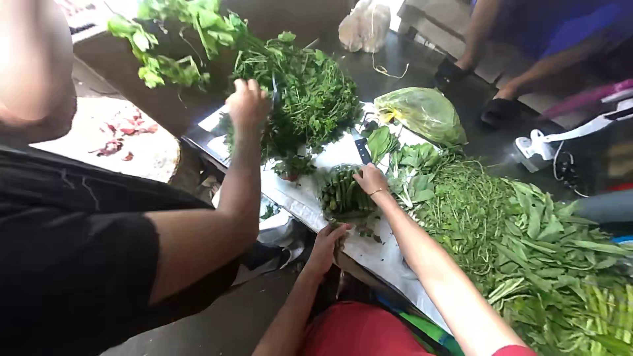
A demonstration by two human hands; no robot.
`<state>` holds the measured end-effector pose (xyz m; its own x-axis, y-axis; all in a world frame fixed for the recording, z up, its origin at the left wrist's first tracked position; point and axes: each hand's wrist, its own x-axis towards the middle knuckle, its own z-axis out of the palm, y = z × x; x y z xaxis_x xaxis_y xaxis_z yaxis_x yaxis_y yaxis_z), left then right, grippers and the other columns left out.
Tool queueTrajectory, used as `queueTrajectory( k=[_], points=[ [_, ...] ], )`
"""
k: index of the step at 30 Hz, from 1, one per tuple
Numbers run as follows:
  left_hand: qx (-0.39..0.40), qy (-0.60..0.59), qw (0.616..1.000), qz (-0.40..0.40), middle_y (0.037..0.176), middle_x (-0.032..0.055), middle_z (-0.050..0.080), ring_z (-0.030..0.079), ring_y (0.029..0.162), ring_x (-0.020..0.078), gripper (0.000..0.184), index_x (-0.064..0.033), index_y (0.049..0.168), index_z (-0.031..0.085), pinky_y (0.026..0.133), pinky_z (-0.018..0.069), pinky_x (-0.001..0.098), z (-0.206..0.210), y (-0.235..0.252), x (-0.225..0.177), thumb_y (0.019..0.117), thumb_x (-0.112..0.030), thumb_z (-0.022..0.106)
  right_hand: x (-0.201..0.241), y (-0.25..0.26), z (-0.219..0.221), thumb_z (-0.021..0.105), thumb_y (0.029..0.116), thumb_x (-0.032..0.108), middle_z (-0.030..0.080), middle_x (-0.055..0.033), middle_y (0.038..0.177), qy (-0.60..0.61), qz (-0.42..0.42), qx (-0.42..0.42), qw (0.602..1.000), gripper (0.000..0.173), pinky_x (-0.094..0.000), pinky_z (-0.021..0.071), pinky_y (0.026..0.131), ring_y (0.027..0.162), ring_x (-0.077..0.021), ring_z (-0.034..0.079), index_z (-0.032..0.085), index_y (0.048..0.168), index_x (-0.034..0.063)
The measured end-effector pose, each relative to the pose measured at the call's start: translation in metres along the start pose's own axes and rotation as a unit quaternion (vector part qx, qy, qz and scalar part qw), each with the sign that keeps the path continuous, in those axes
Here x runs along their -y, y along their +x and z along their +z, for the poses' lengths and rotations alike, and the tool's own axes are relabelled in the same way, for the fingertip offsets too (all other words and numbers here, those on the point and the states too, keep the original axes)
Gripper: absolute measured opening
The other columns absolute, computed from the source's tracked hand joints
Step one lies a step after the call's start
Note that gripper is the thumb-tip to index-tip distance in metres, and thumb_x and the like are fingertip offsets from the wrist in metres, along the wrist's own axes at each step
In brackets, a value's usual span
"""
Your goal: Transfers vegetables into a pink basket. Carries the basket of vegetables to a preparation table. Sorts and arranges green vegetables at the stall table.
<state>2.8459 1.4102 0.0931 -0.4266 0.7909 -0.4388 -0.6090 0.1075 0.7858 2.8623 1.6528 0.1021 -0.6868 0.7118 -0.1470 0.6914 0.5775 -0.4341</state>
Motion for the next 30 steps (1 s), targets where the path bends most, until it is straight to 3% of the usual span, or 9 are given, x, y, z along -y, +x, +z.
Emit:
queueTrajectory(
  k=[4,7,9,11,16,21,24,28,30],
  points=[
    [0.018,-0.018,0.999,0.031,0.07,-0.0033,0.055,0.056,0.058,0.0082,0.024,-0.0024,0.118,0.062,0.058,0.0529,0.0248,0.002,0.002,0.0,0.106,-0.016,0.047,-0.007,-0.014,-0.02,0.071,0.0964,0.028,0.065,-0.0277,0.114,0.028,-0.001,0.021,0.999,0.03,-0.068,0.0521,0.084,0.105,-0.0474,0.064,0.071,0.105,-0.0013],
    [0.032,-0.019,0.998,0.048,0.097,0.0069,0.068,0.069,0.088,0.0176,0.032,0.0021,0.133,0.056,0.081,0.0592,0.0361,0.005,0.004,-0.003,0.1062,-0.012,0.043,-0.018,-0.041,-0.038,0.07,0.0978,0.025,0.071,-0.0236,0.109,0.117,-0.011,0.063,0.991,0.03,-0.0611,0.0526,0.092,0.102,-0.0392,0.068,0.072,0.112,-0.0014],
    [0.057,-0.023,0.996,0.064,0.119,0.0131,0.067,0.067,0.109,0.0223,0.04,0.004,0.141,0.049,0.094,0.0562,0.0403,0.006,0.009,0.001,0.1043,-0.011,0.042,-0.022,-0.075,-0.042,0.068,0.0986,0.023,0.071,-0.0201,0.117,0.196,-0.056,0.132,0.97,0.034,-0.0478,0.0529,0.102,0.11,-0.0286,0.068,0.07,0.12,-0.0031],
    [0.067,-0.033,0.995,0.07,0.131,0.0157,0.063,0.064,0.119,0.023,0.044,0.005,0.145,0.045,0.1,0.0537,0.0407,0.01,0.01,0.006,0.1043,-0.011,0.042,-0.019,-0.11,-0.035,0.067,0.098,0.021,0.072,-0.0144,0.115,0.268,-0.083,0.169,0.945,0.031,-0.0351,0.0551,0.098,0.105,-0.0164,0.069,0.071,0.119,-0.0023],
    [0.075,-0.03,0.995,0.05,0.135,0.0112,0.062,0.064,0.115,0.0158,0.041,0.0023,0.144,0.047,0.098,0.0542,0.0346,0.02,0.005,0.019,0.1059,-0.011,0.043,-0.017,-0.148,-0.005,0.068,0.0968,0.015,0.074,-0.0112,0.109,0.347,-0.082,0.153,0.922,0.026,-0.0276,0.0576,0.091,0.097,-0.0096,0.071,0.072,0.116,-0.0018],
    [0.044,-0.057,0.997,0.027,0.117,0.013,0.069,0.07,0.098,0.0202,0.033,0.0023,0.136,0.054,0.086,0.0599,0.0382,0.016,0.002,0.026,0.106,-0.009,0.045,-0.014,-0.148,0.002,0.066,0.0979,0.02,0.069,-0.0172,0.115,0.264,-0.117,0.156,0.945,0.027,-0.0321,0.0541,0.097,0.105,-0.0197,0.067,0.076,0.113,-0.0005],
    [0.03,-0.077,0.996,0.029,0.118,0.0191,0.07,0.073,0.098,0.0286,0.037,0.0039,0.14,0.048,0.084,0.0611,0.0427,0.006,-0.001,0.025,0.1073,-0.011,0.039,-0.015,-0.114,-0.007,0.064,0.0996,0.018,0.071,-0.0185,0.114,0.194,-0.116,0.079,0.971,0.024,-0.0408,0.054,0.099,0.107,-0.0265,0.069,0.075,0.111,-0.0013],
    [-0.002,-0.064,0.997,0.04,0.1,0.015,0.073,0.072,0.081,0.0204,0.035,0.0034,0.136,0.053,0.07,0.0596,0.0322,-0.005,-0.01,0.028,0.1085,-0.014,0.039,-0.016,-0.046,-0.001,0.062,0.0984,0.005,0.06,-0.0189,0.14,0.068,-0.147,0.024,0.987,0.036,-0.0548,0.0444,0.111,0.131,-0.0385,0.056,0.068,0.134,0.0077],
    [-0.006,-0.07,0.996,0.056,0.088,0.0106,0.071,0.069,0.073,0.0165,0.033,0.0048,0.129,0.057,0.068,0.0595,0.0306,-0.009,-0.013,0.027,0.108,-0.012,0.039,-0.018,-0.022,0.009,0.067,0.0949,0.003,0.063,-0.0163,0.138,0.004,-0.198,0.023,0.98,0.036,-0.0573,0.044,0.11,0.129,-0.0398,0.056,0.071,0.13,0.0101]
  ],
)
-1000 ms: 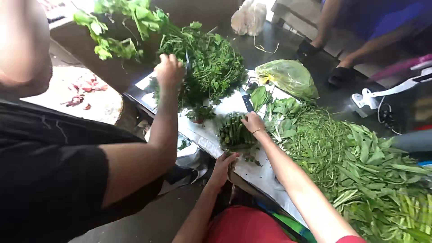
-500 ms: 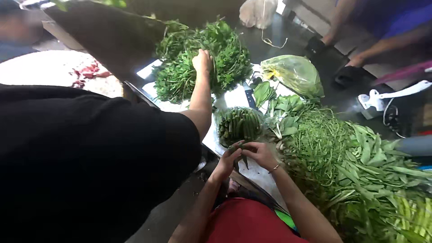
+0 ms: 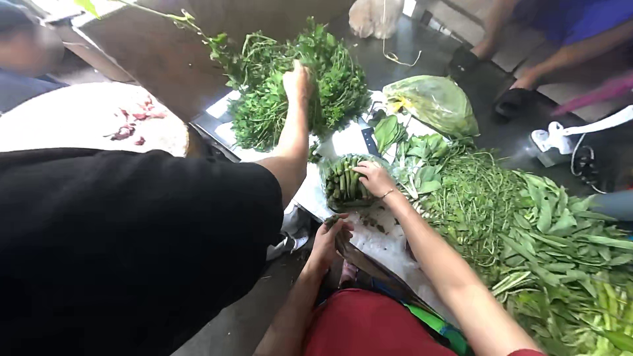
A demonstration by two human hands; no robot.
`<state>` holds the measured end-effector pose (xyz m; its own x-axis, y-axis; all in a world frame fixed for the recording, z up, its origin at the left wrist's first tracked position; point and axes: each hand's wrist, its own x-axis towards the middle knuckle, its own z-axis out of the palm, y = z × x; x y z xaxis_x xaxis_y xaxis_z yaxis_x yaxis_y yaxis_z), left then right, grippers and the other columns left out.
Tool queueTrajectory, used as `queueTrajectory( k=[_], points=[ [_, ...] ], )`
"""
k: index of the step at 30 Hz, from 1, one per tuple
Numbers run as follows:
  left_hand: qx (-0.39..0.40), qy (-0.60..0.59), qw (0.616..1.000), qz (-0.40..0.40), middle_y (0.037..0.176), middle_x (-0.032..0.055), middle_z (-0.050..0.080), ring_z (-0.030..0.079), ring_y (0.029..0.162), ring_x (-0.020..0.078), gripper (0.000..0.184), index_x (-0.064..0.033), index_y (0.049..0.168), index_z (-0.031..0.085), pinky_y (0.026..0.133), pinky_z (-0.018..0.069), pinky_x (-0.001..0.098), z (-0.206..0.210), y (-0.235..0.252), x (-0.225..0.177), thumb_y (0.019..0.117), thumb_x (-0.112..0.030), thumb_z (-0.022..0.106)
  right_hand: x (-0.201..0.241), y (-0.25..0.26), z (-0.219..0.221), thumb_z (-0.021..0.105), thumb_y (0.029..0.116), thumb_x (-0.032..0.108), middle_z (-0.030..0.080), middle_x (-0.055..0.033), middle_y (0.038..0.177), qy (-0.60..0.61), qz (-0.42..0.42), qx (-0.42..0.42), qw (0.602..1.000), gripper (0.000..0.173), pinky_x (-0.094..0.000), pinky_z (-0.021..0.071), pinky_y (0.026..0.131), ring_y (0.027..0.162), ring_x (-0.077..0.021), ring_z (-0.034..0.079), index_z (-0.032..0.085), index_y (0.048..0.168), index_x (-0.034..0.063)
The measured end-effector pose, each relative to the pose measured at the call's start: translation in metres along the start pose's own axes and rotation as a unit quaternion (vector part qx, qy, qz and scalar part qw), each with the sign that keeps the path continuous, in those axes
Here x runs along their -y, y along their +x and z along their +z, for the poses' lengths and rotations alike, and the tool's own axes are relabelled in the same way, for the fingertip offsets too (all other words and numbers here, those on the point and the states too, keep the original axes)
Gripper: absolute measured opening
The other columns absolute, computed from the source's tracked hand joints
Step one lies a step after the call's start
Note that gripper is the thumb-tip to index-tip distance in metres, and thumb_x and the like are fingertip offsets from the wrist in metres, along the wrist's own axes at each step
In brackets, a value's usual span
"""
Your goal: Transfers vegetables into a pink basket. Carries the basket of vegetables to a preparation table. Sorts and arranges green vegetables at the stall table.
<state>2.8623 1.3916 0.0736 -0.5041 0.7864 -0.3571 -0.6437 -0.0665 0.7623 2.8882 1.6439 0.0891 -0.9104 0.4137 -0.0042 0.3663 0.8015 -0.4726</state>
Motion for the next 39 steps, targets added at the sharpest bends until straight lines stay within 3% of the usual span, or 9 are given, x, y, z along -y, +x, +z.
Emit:
queueTrajectory(
  k=[9,12,15,23,28,31,34,36,39],
  points=[
    [-0.066,-0.04,0.997,-0.01,0.071,0.0041,0.06,0.062,0.06,0.0133,0.026,0.0037,0.119,0.06,0.062,0.058,0.0285,-0.007,0.004,-0.011,0.1095,-0.013,0.043,0.026,0.0,-0.013,0.069,0.0945,0.011,0.068,-0.0179,0.123,-0.059,-0.064,0.015,0.996,0.023,-0.0582,0.0462,0.105,0.12,-0.0389,0.061,0.076,0.116,0.0081],
    [-0.057,-0.045,0.997,-0.014,0.076,0.0056,0.061,0.063,0.065,0.0148,0.024,0.0033,0.123,0.057,0.065,0.0579,0.0299,-0.003,0.007,-0.011,0.1089,-0.012,0.043,0.054,0.001,0.001,0.061,0.1025,0.032,0.072,-0.0171,0.114,-0.073,0.044,0.059,0.995,0.031,-0.0554,0.0499,0.101,0.115,-0.0348,0.066,0.076,0.107,0.0052],
    [-0.062,-0.05,0.997,-0.024,0.081,0.0073,0.062,0.064,0.067,0.0154,0.022,0.0024,0.124,0.055,0.066,0.0577,0.0304,0.003,0.009,-0.013,0.1078,-0.009,0.046,0.069,0.011,0.005,0.064,0.097,0.054,0.07,-0.0194,0.114,-0.061,0.173,0.099,0.978,0.051,-0.0605,0.0516,0.092,0.11,-0.0383,0.066,0.074,0.104,0.0039],
    [-0.059,-0.071,0.996,-0.018,0.084,0.0094,0.065,0.066,0.071,0.0175,0.023,0.0029,0.126,0.055,0.068,0.058,0.0317,0.0,0.006,-0.021,0.1068,-0.006,0.045,0.053,0.0,-0.028,0.065,0.0999,0.032,0.07,-0.0231,0.109,0.056,0.237,0.098,0.965,0.034,-0.0633,0.0498,0.093,0.106,-0.0408,0.066,0.071,0.112,0.0008],
    [-0.02,-0.062,0.998,-0.01,0.09,0.0093,0.068,0.068,0.078,0.0178,0.027,0.0023,0.13,0.052,0.076,0.0591,0.0339,-0.007,0.003,-0.03,0.1038,-0.002,0.048,0.046,-0.052,-0.073,0.057,0.1046,0.021,0.063,-0.0215,0.125,0.124,0.101,0.045,0.986,0.031,-0.0497,0.0553,0.095,0.107,-0.0325,0.066,0.065,0.125,-0.0005],
    [0.034,-0.074,0.997,-0.009,0.095,0.0081,0.069,0.069,0.084,0.0185,0.031,0.0007,0.133,0.049,0.081,0.059,0.0363,-0.012,0.007,-0.03,0.1028,-0.004,0.045,0.059,-0.078,-0.102,0.045,0.1082,0.019,0.065,-0.0181,0.122,0.137,0.045,0.17,0.975,0.033,-0.0408,0.0584,0.088,0.096,-0.0238,0.069,0.061,0.132,0.0025],
    [0.084,-0.078,0.993,-0.021,0.099,0.0075,0.07,0.069,0.088,0.0188,0.035,-0.0017,0.136,0.048,0.084,0.0581,0.0365,-0.012,0.012,-0.032,0.1079,-0.017,0.034,0.077,-0.09,-0.113,0.043,0.1062,0.008,0.06,-0.019,0.127,0.096,-0.023,0.292,0.951,0.038,-0.0388,0.0551,0.093,0.103,-0.025,0.066,0.064,0.137,0.0079],
    [0.123,-0.064,0.99,-0.028,0.102,0.0067,0.07,0.069,0.093,0.0189,0.04,-0.0015,0.139,0.047,0.088,0.0574,0.0371,-0.011,0.014,-0.031,0.1088,-0.024,0.032,0.09,-0.089,-0.107,0.05,0.1042,0.008,0.063,-0.0201,0.125,0.091,-0.053,0.3,0.948,0.034,-0.0418,0.0515,0.099,0.109,-0.0284,0.064,0.067,0.133,0.0064],
    [0.143,-0.022,0.989,-0.025,0.104,0.0027,0.071,0.069,0.097,0.0156,0.042,-0.003,0.134,0.049,0.089,0.0575,0.037,-0.004,0.012,-0.033,0.1029,-0.03,0.048,0.103,-0.078,-0.084,0.062,0.1002,0.015,0.068,-0.0186,0.112,0.129,-0.029,0.265,0.955,0.029,-0.04,0.0525,0.092,0.097,-0.0243,0.066,0.064,0.125,-0.001]
  ],
)
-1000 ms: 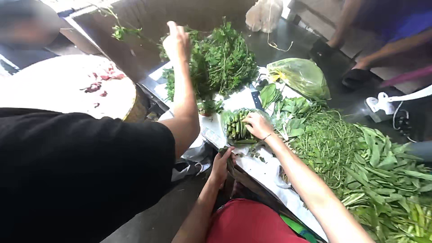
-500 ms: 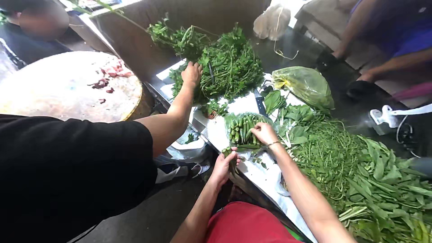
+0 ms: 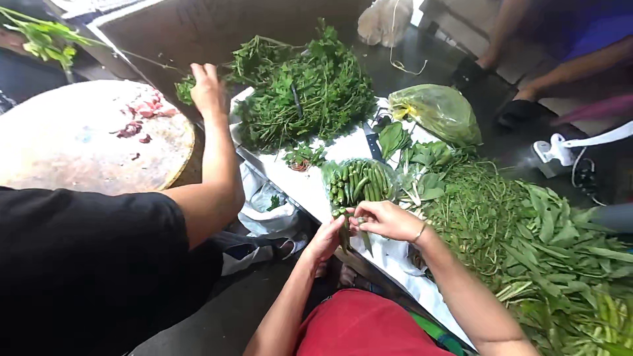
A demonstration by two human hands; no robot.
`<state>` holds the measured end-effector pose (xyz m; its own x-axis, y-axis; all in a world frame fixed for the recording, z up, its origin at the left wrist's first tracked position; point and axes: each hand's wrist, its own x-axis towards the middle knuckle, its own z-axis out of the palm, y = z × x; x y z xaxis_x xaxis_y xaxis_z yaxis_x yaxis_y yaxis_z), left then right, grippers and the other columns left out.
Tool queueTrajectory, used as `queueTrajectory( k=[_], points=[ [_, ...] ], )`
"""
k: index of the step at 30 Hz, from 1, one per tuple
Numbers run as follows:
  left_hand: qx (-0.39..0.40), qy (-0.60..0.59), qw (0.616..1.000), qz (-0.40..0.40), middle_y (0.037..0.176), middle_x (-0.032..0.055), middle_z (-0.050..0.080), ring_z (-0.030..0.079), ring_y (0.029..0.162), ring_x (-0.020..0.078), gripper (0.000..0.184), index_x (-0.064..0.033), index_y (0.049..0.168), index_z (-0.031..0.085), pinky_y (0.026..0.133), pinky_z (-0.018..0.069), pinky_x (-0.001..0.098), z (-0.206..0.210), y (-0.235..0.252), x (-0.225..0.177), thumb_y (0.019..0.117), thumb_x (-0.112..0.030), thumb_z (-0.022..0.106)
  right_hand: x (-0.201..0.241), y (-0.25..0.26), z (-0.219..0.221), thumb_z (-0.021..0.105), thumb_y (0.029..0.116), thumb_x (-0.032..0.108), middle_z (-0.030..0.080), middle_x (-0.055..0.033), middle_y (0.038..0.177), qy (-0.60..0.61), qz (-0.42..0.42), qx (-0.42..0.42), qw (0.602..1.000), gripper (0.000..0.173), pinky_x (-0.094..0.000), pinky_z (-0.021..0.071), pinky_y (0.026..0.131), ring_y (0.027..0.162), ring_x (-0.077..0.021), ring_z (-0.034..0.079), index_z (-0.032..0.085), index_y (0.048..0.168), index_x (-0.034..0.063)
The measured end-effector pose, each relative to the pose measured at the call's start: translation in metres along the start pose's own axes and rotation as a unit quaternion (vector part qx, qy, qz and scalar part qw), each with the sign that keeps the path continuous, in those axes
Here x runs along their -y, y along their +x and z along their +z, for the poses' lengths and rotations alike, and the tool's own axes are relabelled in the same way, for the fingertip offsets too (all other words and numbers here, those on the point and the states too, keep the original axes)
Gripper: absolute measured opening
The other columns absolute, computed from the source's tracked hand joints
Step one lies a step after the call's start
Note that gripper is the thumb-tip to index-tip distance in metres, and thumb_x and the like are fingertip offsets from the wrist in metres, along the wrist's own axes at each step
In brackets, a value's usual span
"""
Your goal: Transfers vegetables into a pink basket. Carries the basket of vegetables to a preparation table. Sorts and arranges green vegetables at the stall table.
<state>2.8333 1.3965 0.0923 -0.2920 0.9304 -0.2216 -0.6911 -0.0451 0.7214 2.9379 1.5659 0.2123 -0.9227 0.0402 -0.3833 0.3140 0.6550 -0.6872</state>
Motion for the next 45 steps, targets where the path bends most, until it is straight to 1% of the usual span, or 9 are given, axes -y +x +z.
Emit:
queueTrajectory(
  k=[6,11,18,22,28,31,37,41,45],
  points=[
    [-0.012,0.04,0.999,0.016,0.105,0.006,0.071,0.07,0.096,0.0156,0.054,0.002,0.129,0.049,0.088,0.0585,0.0352,0.006,-0.002,0.006,0.0887,-0.024,0.073,-0.005,0.026,0.023,0.07,0.0954,0.019,0.07,-0.0134,0.099,0.054,0.064,-0.082,0.993,0.029,-0.0343,0.0559,0.083,0.085,-0.0176,0.068,0.067,0.116,-0.0008],
    [-0.041,0.134,0.99,0.015,0.111,0.0089,0.069,0.068,0.101,0.0129,0.053,0.0048,0.13,0.049,0.094,0.0565,0.0324,0.002,-0.006,0.009,0.0835,0.0,0.074,-0.005,0.032,0.052,0.075,0.0915,0.024,0.069,-0.0132,0.097,0.092,0.075,-0.151,0.981,0.032,-0.0349,0.0558,0.082,0.085,-0.0185,0.067,0.068,0.11,-0.0008],
    [-0.105,0.141,0.984,-0.022,0.093,0.0039,0.068,0.067,0.077,0.0112,0.027,0.0019,0.119,0.058,0.076,0.0588,0.0287,-0.009,-0.011,0.018,0.0928,0.001,0.063,-0.039,0.043,0.028,0.066,0.0982,0.017,0.071,-0.0156,0.103,0.177,0.079,-0.167,0.967,0.025,-0.0377,0.059,0.085,0.089,-0.0203,0.071,0.07,0.111,-0.0037],
    [-0.118,0.122,0.985,-0.022,0.086,0.0019,0.067,0.065,0.071,0.011,0.025,0.0,0.116,0.059,0.071,0.0578,0.0279,-0.012,-0.016,0.014,0.0912,0.001,0.062,-0.086,0.068,-0.009,0.062,0.1016,0.009,0.069,-0.0202,0.12,0.06,0.156,-0.268,0.949,0.022,-0.0491,0.0545,0.098,0.107,-0.0321,0.069,0.07,0.12,0.0005],
    [-0.137,0.064,0.989,0.007,0.077,0.002,0.067,0.064,0.065,0.0121,0.019,-0.0011,0.111,0.06,0.067,0.0578,0.0288,-0.015,-0.019,0.007,0.0918,0.001,0.061,-0.12,0.095,-0.013,0.071,0.0931,0.003,0.067,-0.0201,0.126,-0.075,0.089,-0.206,0.972,0.029,-0.0539,0.0479,0.107,0.12,-0.037,0.063,0.074,0.122,0.006],
    [-0.14,0.063,0.988,0.027,0.077,0.0023,0.067,0.064,0.064,0.0117,0.014,-0.0016,0.107,0.062,0.065,0.0573,0.0281,-0.013,-0.016,0.0,0.093,-0.002,0.062,-0.115,0.088,-0.022,0.068,0.0956,0.004,0.069,-0.0186,0.124,-0.074,0.054,-0.204,0.975,0.023,-0.0512,0.0493,0.106,0.117,-0.0342,0.065,0.074,0.118,0.0033],
    [-0.106,0.106,0.987,0.06,0.087,0.0038,0.07,0.069,0.075,0.0137,0.022,0.0016,0.115,0.06,0.075,0.0606,0.0308,0.002,-0.006,-0.02,0.0929,-0.001,0.062,-0.047,0.018,-0.042,0.069,0.0922,0.007,0.072,-0.0159,0.107,-0.053,-0.106,-0.316,0.941,0.021,-0.0403,0.0604,0.085,0.091,-0.0238,0.071,0.075,0.111,-0.0001],
    [-0.048,0.155,0.984,0.076,0.099,0.0059,0.073,0.071,0.09,0.016,0.029,0.0038,0.12,0.058,0.084,0.0603,0.0344,0.021,0.004,-0.023,0.0931,-0.002,0.064,-0.003,-0.013,-0.024,0.066,0.0984,0.018,0.073,-0.0151,0.105,-0.07,-0.083,-0.196,0.975,0.024,-0.0407,0.0577,0.091,0.096,-0.0245,0.071,0.076,0.114,0.0017],
    [-0.001,0.195,0.978,0.068,0.103,0.0029,0.071,0.069,0.094,0.0097,0.032,0.0018,0.121,0.059,0.089,0.0582,0.0301,0.041,0.011,-0.019,0.0903,-0.001,0.068,-0.006,-0.015,-0.006,0.065,0.099,0.019,0.072,-0.0173,0.106,-0.061,-0.061,-0.157,0.984,0.026,-0.0414,0.0554,0.094,0.099,-0.0274,0.07,0.075,0.113,0.0004]
  ],
)
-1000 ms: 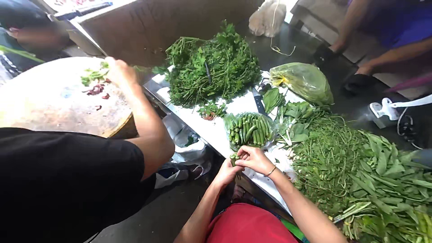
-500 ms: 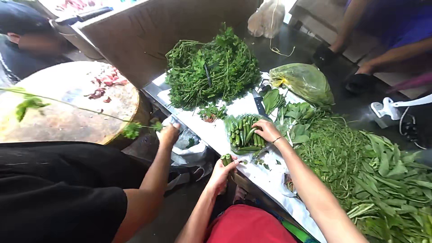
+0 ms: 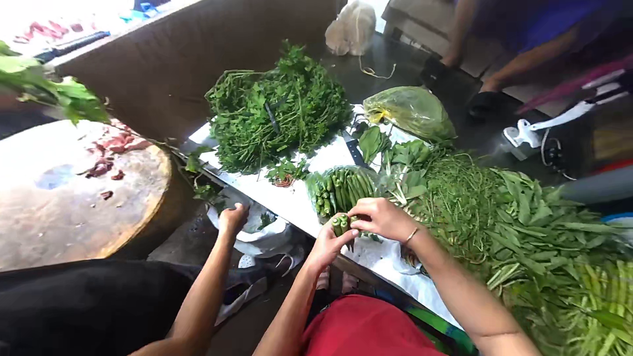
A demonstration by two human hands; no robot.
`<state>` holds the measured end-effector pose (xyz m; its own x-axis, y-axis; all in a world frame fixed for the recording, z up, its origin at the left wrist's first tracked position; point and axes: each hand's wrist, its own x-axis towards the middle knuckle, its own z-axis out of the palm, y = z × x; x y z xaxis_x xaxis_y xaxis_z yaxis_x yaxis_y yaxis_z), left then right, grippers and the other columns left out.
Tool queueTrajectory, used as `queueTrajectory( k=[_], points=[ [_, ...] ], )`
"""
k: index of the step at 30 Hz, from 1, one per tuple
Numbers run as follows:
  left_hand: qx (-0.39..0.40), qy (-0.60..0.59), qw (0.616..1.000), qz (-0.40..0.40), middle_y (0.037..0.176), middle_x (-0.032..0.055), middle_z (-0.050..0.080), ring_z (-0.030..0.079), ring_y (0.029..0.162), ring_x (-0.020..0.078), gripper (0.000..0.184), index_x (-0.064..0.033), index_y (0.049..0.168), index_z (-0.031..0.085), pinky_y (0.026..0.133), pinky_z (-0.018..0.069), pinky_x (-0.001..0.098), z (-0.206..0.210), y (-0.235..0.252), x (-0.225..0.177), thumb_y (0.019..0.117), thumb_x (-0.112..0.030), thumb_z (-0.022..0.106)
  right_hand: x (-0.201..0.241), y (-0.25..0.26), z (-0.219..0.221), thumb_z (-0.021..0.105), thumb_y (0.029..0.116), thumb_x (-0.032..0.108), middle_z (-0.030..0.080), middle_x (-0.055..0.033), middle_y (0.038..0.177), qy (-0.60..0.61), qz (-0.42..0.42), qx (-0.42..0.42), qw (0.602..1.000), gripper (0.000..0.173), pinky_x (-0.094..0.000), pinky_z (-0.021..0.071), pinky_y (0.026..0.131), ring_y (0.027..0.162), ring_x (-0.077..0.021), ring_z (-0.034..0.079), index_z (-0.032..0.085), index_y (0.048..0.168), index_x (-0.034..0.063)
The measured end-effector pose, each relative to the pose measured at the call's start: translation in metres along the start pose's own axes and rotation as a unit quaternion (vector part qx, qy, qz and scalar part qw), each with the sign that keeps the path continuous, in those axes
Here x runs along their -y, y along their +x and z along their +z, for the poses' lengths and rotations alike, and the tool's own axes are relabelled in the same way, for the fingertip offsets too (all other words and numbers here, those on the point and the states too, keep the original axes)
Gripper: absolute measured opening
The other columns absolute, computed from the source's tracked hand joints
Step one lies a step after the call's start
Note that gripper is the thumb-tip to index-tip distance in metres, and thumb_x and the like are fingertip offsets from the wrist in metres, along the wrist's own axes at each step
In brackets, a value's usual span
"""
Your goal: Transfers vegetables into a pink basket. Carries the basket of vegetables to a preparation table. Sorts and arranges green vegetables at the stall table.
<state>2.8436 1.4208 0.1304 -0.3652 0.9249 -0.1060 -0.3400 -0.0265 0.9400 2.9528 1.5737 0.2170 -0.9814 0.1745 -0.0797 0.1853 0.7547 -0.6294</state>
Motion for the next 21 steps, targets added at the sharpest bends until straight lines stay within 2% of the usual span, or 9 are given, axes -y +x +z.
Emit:
queueTrajectory(
  k=[4,8,10,12,15,18,20,21],
  points=[
    [0.047,0.014,0.999,-0.005,0.103,0.0036,0.07,0.069,0.093,0.0098,0.033,0.002,0.123,0.057,0.086,0.0585,0.0299,0.008,0.007,0.009,0.0909,-0.001,0.067,-0.006,-0.011,0.001,0.069,0.0969,0.02,0.071,-0.0178,0.106,0.039,0.049,0.008,0.998,0.027,-0.0363,0.0556,0.089,0.093,-0.0236,0.069,0.072,0.113,-0.0022],
    [0.065,0.052,0.996,-0.012,0.098,0.003,0.07,0.068,0.083,0.0102,0.031,0.0005,0.119,0.058,0.074,0.0591,0.0286,0.015,0.014,0.014,0.0901,-0.003,0.068,-0.015,-0.023,0.005,0.075,0.0925,0.018,0.071,-0.0167,0.105,0.112,0.096,-0.026,0.989,0.026,-0.0335,0.057,0.087,0.092,-0.0201,0.07,0.071,0.108,-0.0028],
    [0.071,0.072,0.995,-0.013,0.098,0.0025,0.069,0.068,0.084,0.0094,0.03,0.0001,0.118,0.059,0.076,0.0588,0.0284,0.018,0.015,0.019,0.0903,-0.005,0.069,-0.019,-0.028,0.007,0.077,0.0909,0.018,0.071,-0.0168,0.106,0.136,0.111,-0.031,0.984,0.028,-0.033,0.057,0.087,0.092,-0.0199,0.07,0.071,0.108,-0.0029],
    [0.072,0.089,0.993,-0.01,0.098,0.0038,0.07,0.069,0.085,0.0107,0.03,0.0009,0.118,0.059,0.078,0.0594,0.0302,0.021,0.017,0.022,0.0923,-0.009,0.071,-0.021,-0.035,0.006,0.078,0.0898,0.017,0.07,-0.0178,0.109,0.163,0.116,-0.029,0.979,0.031,-0.0338,0.057,0.088,0.094,-0.0203,0.069,0.07,0.111,-0.0038],
    [0.067,0.116,0.991,0.002,0.096,0.0056,0.072,0.07,0.082,0.0132,0.028,0.0016,0.117,0.061,0.074,0.0601,0.0316,0.023,0.021,0.022,0.0945,-0.012,0.069,-0.029,-0.057,0.0,0.074,0.0919,0.009,0.069,-0.017,0.117,0.246,0.123,-0.062,0.959,0.031,-0.0333,0.0585,0.092,0.101,-0.0185,0.07,0.068,0.12,-0.004],
    [0.058,0.126,0.99,0.006,0.094,0.0056,0.073,0.071,0.08,0.014,0.023,0.0006,0.115,0.061,0.072,0.0602,0.0314,0.023,0.025,0.022,0.0945,-0.009,0.065,-0.054,-0.102,-0.007,0.069,0.0959,0.008,0.07,-0.014,0.112,0.193,0.187,-0.142,0.953,0.018,-0.0368,0.0601,0.09,0.098,-0.0193,0.071,0.071,0.112,-0.0008],
    [0.058,0.123,0.991,-0.003,0.093,0.0059,0.073,0.071,0.079,0.0149,0.023,0.0004,0.115,0.061,0.071,0.0602,0.0316,0.022,0.029,0.021,0.0939,-0.008,0.065,-0.067,-0.127,0.002,0.064,0.0994,0.011,0.071,-0.0187,0.11,0.11,0.296,-0.076,0.946,0.019,-0.0464,0.0561,0.095,0.1,-0.0281,0.07,0.073,0.111,-0.0023],
    [0.059,0.124,0.99,-0.01,0.092,0.0053,0.073,0.07,0.078,0.0143,0.022,0.0002,0.114,0.061,0.07,0.0599,0.0308,0.023,0.03,0.021,0.0939,-0.008,0.065,-0.074,-0.133,0.015,0.06,0.1014,0.012,0.071,-0.0225,0.114,0.078,0.346,-0.015,0.935,0.024,-0.0526,0.0517,0.101,0.107,-0.0345,0.068,0.072,0.114,-0.0033]
  ],
)
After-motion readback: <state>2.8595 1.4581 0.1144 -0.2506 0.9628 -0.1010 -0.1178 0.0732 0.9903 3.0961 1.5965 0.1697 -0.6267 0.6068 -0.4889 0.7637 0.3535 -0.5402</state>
